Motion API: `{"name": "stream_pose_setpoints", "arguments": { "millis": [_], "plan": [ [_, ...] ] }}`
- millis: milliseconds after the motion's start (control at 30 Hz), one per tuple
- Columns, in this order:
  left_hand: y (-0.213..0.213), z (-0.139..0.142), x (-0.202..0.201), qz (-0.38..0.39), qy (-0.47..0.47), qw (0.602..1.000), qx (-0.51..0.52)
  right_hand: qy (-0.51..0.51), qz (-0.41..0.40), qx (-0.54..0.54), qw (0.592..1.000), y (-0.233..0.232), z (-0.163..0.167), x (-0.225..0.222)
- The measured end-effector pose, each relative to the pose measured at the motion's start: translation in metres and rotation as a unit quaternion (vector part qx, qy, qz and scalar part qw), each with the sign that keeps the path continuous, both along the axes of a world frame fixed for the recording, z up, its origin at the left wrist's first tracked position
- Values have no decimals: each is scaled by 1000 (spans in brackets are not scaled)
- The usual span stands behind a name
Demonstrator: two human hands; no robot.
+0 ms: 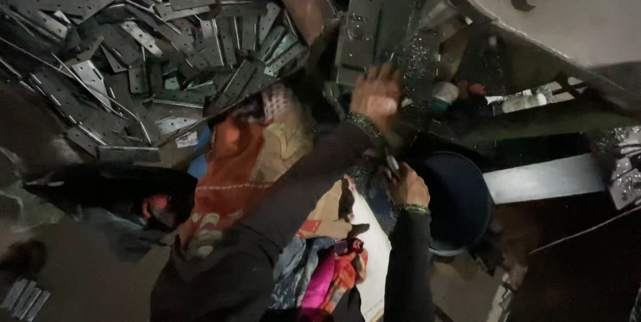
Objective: The person holds a flat metal bracket plate steady on the work surface with one hand and repeatedly runs a file over its edge with the other hand, working the piece throughout the clip. A large pile of similar punched metal brackets sits beside the work area.
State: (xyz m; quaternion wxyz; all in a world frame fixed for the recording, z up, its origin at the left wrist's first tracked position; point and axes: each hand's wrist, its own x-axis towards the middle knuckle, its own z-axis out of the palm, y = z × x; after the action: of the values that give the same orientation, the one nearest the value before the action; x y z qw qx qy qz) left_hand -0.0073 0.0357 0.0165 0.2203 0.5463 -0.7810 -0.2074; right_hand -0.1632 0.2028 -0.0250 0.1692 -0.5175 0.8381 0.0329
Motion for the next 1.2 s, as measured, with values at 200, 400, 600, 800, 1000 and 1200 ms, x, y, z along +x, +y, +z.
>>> {"name": "stream_pose_setpoints", "arguments": {
  "millis": [200, 400, 600, 800, 1000, 1200],
  "plan": [
    [-16, 4, 22, 53, -94, 991, -81, 6, 27, 21, 999, -13, 32, -2],
    [-11, -2, 14, 38, -70, 997, 6, 35, -5, -35, 999, 10, -56, -30],
    [-1, -16, 19, 88, -48, 983, -154, 45, -60, -7, 997, 9, -152, -25],
    [-18, -17, 12, 60, -49, 992, -103, 42, 9, -24, 999, 8, -71, -57],
    [-29, -10, 9, 90, 0, 987, -134, 46, -26, -43, 998, 19, -112, -35],
    [-19, -12, 25, 67, 7, 992, -111, 16, -45, -22, 999, 20, -150, -39]
  ]
}}
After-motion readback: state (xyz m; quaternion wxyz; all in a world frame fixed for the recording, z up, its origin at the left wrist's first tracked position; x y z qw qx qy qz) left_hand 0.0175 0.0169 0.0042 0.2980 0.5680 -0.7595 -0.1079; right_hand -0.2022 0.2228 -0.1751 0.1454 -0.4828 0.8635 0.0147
